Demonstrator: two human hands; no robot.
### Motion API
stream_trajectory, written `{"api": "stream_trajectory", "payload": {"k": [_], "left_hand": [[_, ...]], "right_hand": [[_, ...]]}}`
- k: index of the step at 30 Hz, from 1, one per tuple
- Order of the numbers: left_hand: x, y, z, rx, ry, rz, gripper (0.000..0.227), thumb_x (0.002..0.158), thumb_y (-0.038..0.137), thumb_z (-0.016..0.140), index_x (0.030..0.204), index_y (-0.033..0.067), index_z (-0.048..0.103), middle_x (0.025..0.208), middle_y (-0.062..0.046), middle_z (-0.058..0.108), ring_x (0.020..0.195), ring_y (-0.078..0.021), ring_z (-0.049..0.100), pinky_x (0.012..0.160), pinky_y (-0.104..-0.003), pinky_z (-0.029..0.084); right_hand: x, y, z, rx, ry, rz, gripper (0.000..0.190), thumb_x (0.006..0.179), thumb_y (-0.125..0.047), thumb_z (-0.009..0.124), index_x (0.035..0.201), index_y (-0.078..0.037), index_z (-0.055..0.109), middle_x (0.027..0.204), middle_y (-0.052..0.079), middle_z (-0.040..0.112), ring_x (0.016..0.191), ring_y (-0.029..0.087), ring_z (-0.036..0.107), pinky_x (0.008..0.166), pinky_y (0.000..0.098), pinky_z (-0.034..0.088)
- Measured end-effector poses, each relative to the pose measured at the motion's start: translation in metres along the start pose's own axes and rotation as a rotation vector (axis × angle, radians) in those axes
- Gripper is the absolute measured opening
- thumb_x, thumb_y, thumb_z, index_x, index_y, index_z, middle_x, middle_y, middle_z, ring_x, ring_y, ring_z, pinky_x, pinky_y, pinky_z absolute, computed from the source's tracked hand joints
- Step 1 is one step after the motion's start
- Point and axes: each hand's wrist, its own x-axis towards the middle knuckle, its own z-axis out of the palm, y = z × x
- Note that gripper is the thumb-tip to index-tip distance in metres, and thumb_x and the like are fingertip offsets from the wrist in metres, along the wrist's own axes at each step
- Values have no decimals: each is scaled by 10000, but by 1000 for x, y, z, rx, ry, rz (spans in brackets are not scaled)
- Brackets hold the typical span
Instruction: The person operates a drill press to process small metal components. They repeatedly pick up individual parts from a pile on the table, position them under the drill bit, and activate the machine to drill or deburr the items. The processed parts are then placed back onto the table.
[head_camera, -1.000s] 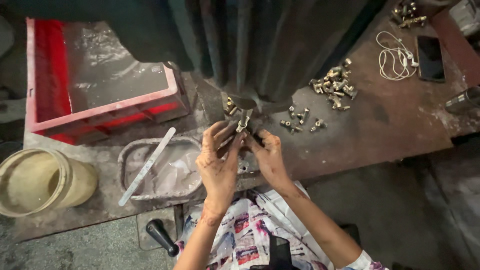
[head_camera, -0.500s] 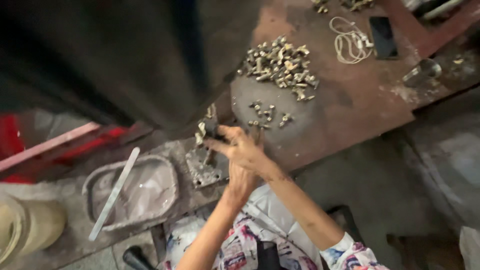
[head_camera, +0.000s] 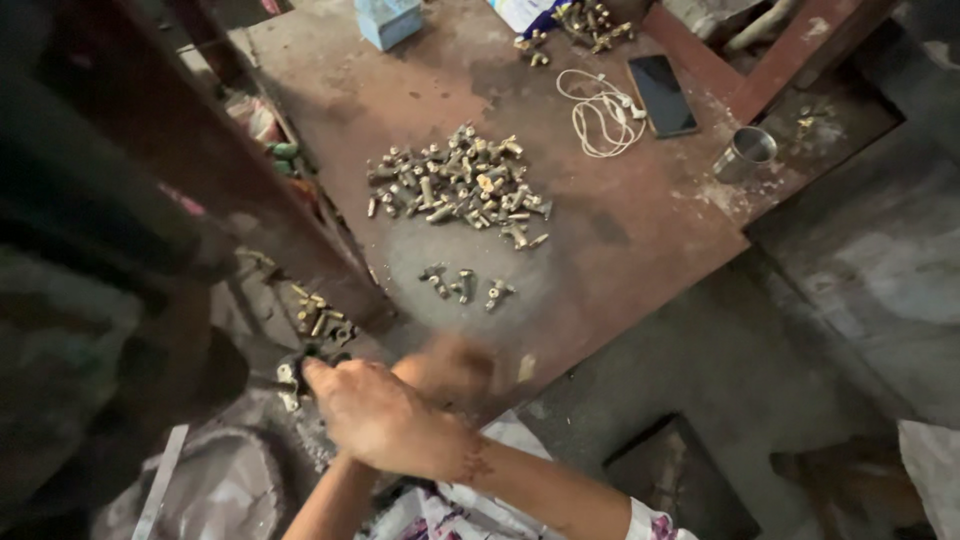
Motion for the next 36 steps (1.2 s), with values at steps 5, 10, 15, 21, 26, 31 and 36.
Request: {"api": "stream_trajectory", "payload": {"k": [5, 10, 15, 21, 26, 31, 36], "left_hand": [[116, 40, -10, -682, 501, 327, 412, 902, 176, 732, 1281, 27, 670, 1106, -94, 760, 900, -228, 741, 842, -380, 614], [178, 3, 10, 808, 641, 195, 253, 818, 78, 660, 1054, 89, 753, 1116, -115, 721, 1150, -358, 660, 871, -409, 576], [226, -33, 27, 1074, 561, 130, 204, 821, 119, 640, 994, 72, 736, 1223, -142, 641, 1224, -379, 558, 804, -474, 557], [223, -74, 20, 1081, 486, 146, 214, 865, 118, 612, 1034, 65, 732, 1248, -142, 646, 1196, -355, 597, 844, -442, 582], [230, -65, 14, 1149, 361, -30, 191, 902, 121, 603, 1021, 88, 747, 1263, -94, 642, 1220, -324, 596, 857, -422, 590], [158, -50, 17, 1024, 481, 36, 176, 875, 75, 626, 1021, 100, 721, 1179, -55, 654, 1201, -320, 587, 767, -422, 600], [91, -32, -3, 773, 591, -74, 176, 842, 158, 690, 1012, 126, 719, 1109, -52, 651, 1103, -324, 574, 824, -471, 543]], "right_hand": [[-5, 0, -23, -79, 52, -310, 185, 865, -32, 600, 1026, 60, 594, 831, 243, 673, 759, 391, 672, 672, 485, 547], [-12, 1, -28, -414, 388, -748, 232, 860, 6, 624, 1038, 147, 576, 1173, 259, 648, 839, 273, 601, 741, 387, 525], [-6, -2, -27, -78, -82, -280, 171, 905, 24, 610, 1040, 128, 624, 803, 221, 616, 726, 302, 592, 659, 436, 512], [-5, -2, -30, 49, 118, -287, 213, 898, 10, 583, 1080, 120, 595, 846, 267, 638, 731, 356, 619, 677, 472, 523], [-2, 3, -15, 76, 83, -163, 195, 928, -12, 581, 1087, 97, 612, 803, 257, 630, 714, 373, 632, 669, 483, 525], [-14, 7, 1, 120, 89, -136, 180, 958, -34, 579, 1094, 73, 629, 760, 247, 623, 697, 390, 644, 661, 493, 526], [-15, 12, 16, 185, 36, -67, 170, 988, -56, 578, 1101, 50, 647, 717, 237, 615, 680, 407, 656, 653, 504, 528]]}}
